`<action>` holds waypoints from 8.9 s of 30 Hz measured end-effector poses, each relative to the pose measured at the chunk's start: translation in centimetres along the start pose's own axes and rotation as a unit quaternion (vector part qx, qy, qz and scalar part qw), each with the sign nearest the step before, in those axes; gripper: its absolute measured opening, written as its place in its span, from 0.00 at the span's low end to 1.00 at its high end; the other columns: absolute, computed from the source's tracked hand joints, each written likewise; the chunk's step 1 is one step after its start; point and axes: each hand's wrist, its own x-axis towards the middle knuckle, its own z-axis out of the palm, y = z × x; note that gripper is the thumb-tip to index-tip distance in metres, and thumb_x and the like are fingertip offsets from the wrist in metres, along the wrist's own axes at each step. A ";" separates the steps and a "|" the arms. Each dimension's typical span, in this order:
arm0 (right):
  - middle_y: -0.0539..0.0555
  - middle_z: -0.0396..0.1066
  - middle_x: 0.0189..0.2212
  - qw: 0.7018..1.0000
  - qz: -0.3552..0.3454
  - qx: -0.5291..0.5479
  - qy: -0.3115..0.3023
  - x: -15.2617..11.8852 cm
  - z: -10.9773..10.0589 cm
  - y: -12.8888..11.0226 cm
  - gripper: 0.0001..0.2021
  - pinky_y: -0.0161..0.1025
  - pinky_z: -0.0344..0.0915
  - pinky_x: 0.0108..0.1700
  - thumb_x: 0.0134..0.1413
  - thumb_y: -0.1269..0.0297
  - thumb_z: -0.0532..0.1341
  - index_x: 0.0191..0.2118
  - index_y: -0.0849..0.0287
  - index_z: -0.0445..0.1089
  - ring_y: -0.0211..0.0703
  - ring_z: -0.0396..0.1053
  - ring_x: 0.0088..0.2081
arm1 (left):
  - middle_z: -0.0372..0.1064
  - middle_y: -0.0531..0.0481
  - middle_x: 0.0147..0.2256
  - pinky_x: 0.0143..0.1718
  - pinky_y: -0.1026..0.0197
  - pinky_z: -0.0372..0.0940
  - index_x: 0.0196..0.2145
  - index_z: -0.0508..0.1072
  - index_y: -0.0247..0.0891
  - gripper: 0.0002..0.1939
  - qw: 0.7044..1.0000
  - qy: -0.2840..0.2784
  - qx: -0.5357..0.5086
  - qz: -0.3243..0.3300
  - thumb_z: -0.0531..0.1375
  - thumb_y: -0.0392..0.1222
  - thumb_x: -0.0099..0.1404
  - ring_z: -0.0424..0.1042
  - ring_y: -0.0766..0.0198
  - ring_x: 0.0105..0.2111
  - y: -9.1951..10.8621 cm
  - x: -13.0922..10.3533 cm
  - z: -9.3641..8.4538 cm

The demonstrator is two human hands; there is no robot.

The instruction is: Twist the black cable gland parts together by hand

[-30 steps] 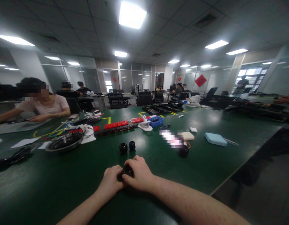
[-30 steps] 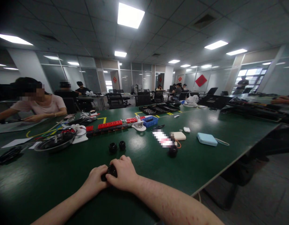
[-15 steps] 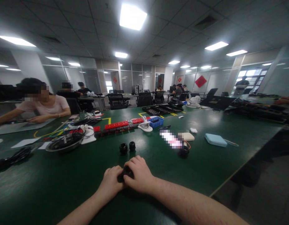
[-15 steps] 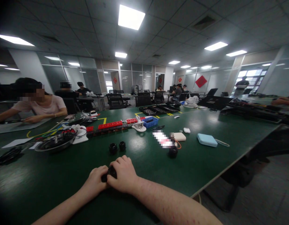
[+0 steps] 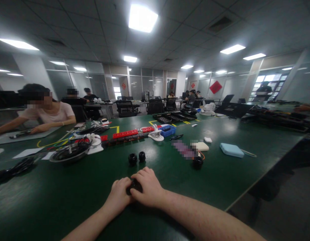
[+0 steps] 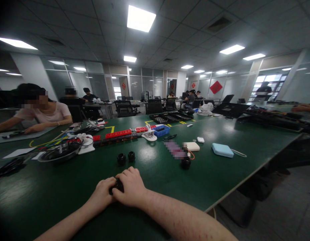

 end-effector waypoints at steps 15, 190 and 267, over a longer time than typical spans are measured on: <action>0.51 0.66 0.37 0.999 -0.019 0.022 -0.014 0.0 -0.7 -0.5 0.15 0.40 0.50 0.40 0.46 0.60 0.59 0.41 0.58 0.62 0.44 0.55 0.39 | 0.66 0.50 0.39 0.44 0.57 0.55 0.35 0.69 0.40 0.12 1.000 -0.010 -0.013 -0.011 0.55 0.42 0.51 0.64 0.58 0.41 0.0 -0.1 -0.2; 0.51 0.68 0.28 0.984 -0.122 -0.126 -0.035 0.9 -0.6 -2.1 0.11 0.39 0.47 0.34 0.51 0.57 0.54 0.28 0.60 0.66 0.40 0.53 0.31 | 0.67 0.52 0.35 0.45 0.57 0.52 0.30 0.70 0.41 0.08 0.997 -0.010 0.028 -0.069 0.52 0.40 0.55 0.64 0.61 0.39 -1.7 1.5 1.1; 0.56 0.66 0.34 0.996 0.080 -0.042 -0.020 0.6 0.0 -0.5 0.16 0.40 0.54 0.39 0.49 0.56 0.56 0.42 0.61 0.64 0.45 0.58 0.38 | 0.66 0.52 0.33 0.41 0.59 0.55 0.27 0.68 0.39 0.10 1.000 0.010 0.000 -0.027 0.56 0.48 0.51 0.64 0.59 0.36 -0.2 0.1 0.0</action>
